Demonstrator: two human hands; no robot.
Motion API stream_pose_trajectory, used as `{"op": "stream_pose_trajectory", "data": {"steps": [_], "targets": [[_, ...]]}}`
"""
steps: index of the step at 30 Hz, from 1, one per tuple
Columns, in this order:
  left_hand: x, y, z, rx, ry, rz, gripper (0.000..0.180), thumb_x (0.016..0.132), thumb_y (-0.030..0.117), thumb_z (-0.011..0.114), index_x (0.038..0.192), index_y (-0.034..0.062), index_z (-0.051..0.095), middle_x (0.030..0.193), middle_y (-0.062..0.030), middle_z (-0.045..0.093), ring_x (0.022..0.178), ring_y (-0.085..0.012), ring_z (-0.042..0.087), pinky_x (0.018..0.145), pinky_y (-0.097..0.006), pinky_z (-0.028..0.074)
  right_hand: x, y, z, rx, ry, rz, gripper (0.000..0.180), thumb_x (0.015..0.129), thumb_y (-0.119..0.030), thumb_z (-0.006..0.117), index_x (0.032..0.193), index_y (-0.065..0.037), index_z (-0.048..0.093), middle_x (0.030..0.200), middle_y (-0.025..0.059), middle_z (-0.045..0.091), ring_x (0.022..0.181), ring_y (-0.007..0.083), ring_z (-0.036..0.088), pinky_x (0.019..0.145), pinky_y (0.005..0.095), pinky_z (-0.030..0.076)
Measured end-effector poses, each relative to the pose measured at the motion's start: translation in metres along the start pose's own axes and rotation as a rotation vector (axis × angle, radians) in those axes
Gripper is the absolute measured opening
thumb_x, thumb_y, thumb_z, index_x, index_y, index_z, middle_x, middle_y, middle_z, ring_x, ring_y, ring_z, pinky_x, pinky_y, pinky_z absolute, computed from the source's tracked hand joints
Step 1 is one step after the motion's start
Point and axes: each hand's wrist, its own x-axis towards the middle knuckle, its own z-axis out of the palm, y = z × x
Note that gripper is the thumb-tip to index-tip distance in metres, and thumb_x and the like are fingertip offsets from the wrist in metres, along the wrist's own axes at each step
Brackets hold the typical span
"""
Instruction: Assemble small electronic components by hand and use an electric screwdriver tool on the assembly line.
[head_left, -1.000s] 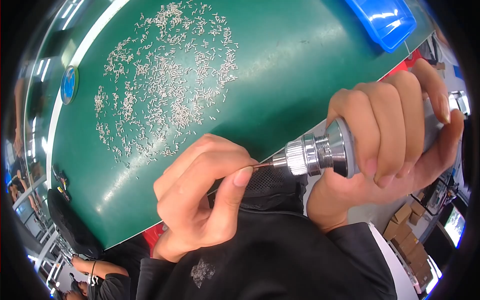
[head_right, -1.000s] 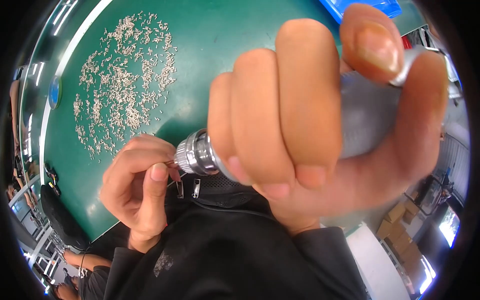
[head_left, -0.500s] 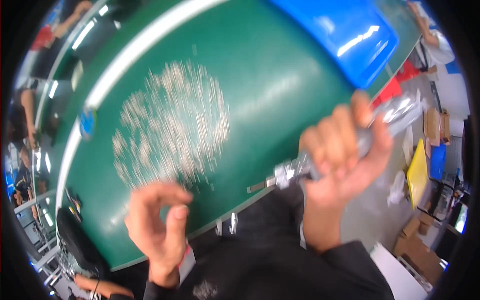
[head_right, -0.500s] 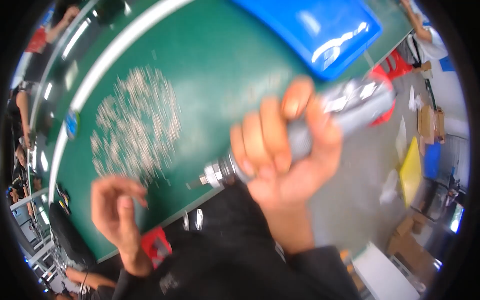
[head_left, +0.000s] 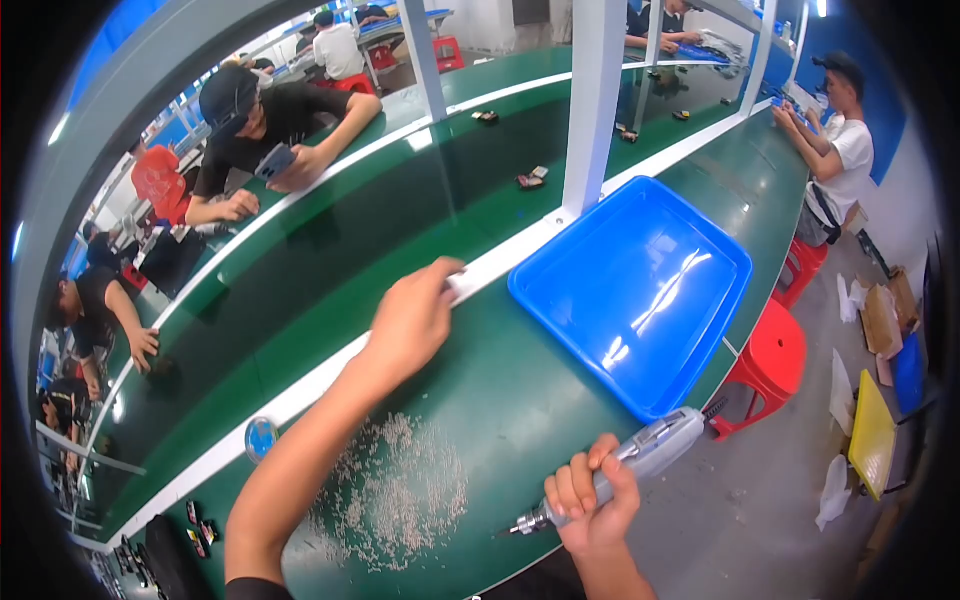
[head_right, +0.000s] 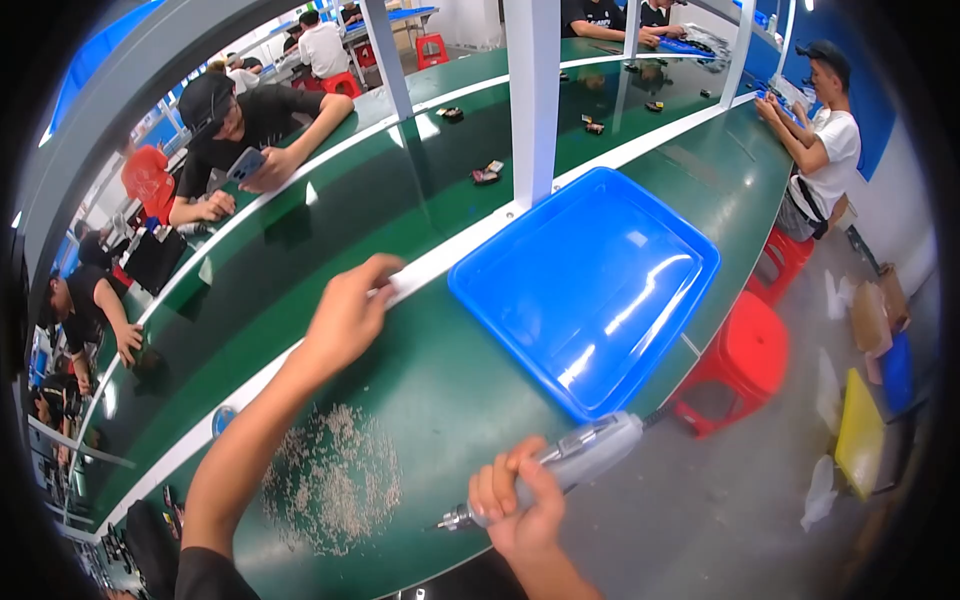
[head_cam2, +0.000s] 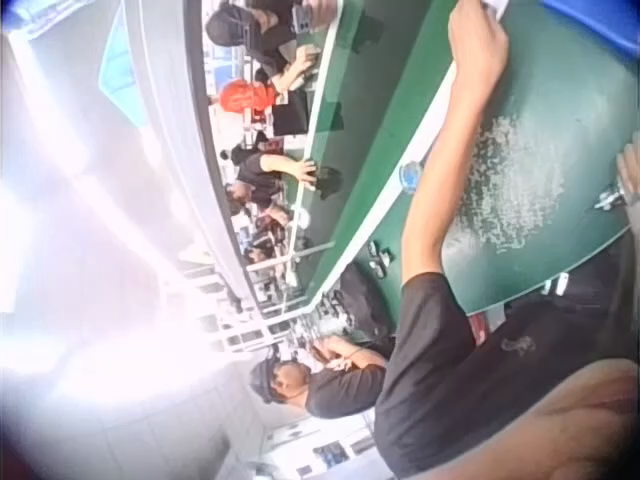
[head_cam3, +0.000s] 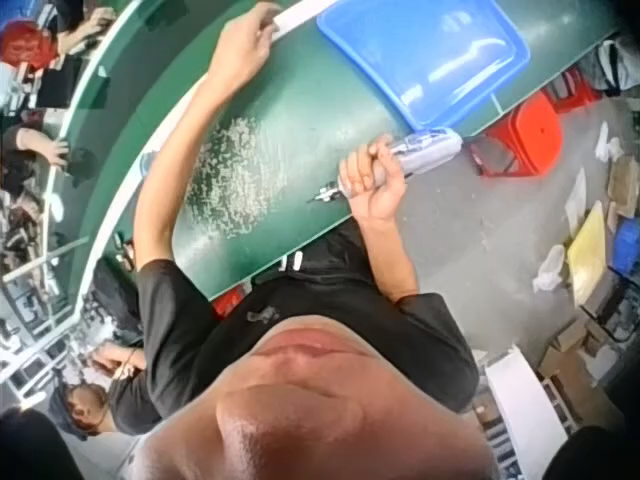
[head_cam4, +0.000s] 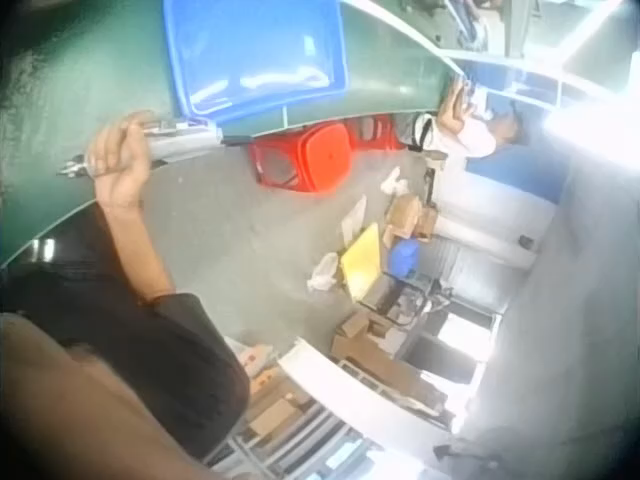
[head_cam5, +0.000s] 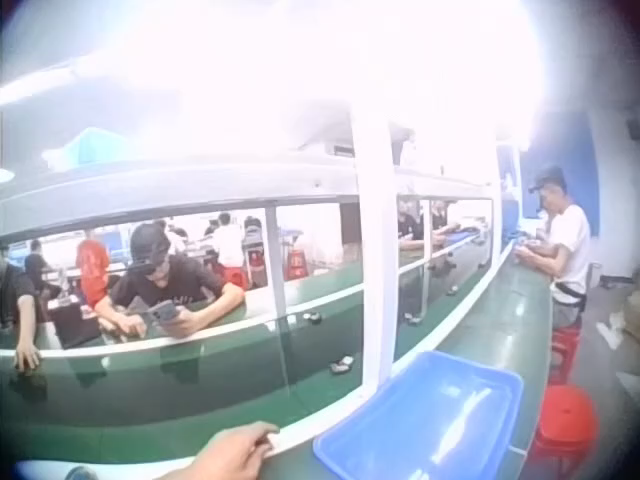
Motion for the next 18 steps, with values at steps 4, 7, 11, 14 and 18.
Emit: {"op": "stream_pose_trajectory", "data": {"steps": [4,7,11,14,18], "targets": [[0.096,-0.031,0.065,0.043,-0.064,-0.077,0.037,0.084,0.010,0.065,0.118,0.0001,0.055,0.098,-0.0188,0.065,0.090,-0.0342,0.065,0.081,-0.042,0.051,-0.002,-0.003,-0.006,0.033,-0.025,0.029,0.018,0.096,-0.027,0.047,0.092,-0.010,0.048,0.053,0.0006,0.037,0.044,0.0128,0.037,0.050,0.0313,0.037],[0.144,-0.035,0.098,0.188,-0.063,-0.131,0.043,0.082,0.018,0.070,0.119,0.0022,0.055,0.105,-0.0176,0.063,0.099,-0.0337,0.062,0.085,-0.044,0.050,-0.005,-0.008,-0.002,0.148,-0.010,0.061,0.018,0.097,-0.026,0.050,0.093,-0.008,0.048,0.055,0.0015,0.038,0.046,0.0133,0.037,0.051,0.0305,0.038],[0.175,-0.034,0.123,0.240,-0.108,-0.208,0.040,0.081,0.022,0.071,0.111,0.0020,0.054,0.109,-0.0200,0.059,0.107,-0.0361,0.058,0.086,-0.047,0.051,-0.005,-0.009,-0.003,0.224,-0.012,0.103,0.018,0.097,-0.024,0.054,0.094,-0.007,0.050,0.058,0.0020,0.039,0.047,0.0137,0.038,0.051,0.0295,0.039],[0.192,-0.045,0.132,0.317,-0.062,-0.176,0.040,0.081,0.023,0.072,0.109,0.0009,0.054,0.107,-0.0222,0.059,0.105,-0.0385,0.059,0.085,-0.048,0.052,-0.004,-0.010,-0.003,0.241,-0.035,0.117,0.018,0.097,-0.023,0.055,0.095,-0.006,0.051,0.058,0.0021,0.040,0.048,0.0141,0.039,0.052,0.0297,0.040],[0.205,-0.051,0.135,0.402,-0.152,-0.062,0.040,0.084,0.021,0.066,0.119,0.0030,0.055,0.111,-0.0192,0.061,0.108,-0.0357,0.057,0.092,-0.044,0.049,-0.001,-0.011,-0.003,0.247,-0.063,0.121,0.018,0.097,-0.023,0.056,0.096,-0.006,0.051,0.059,0.0023,0.040,0.048,0.0142,0.039,0.053,0.0300,0.041]]}}
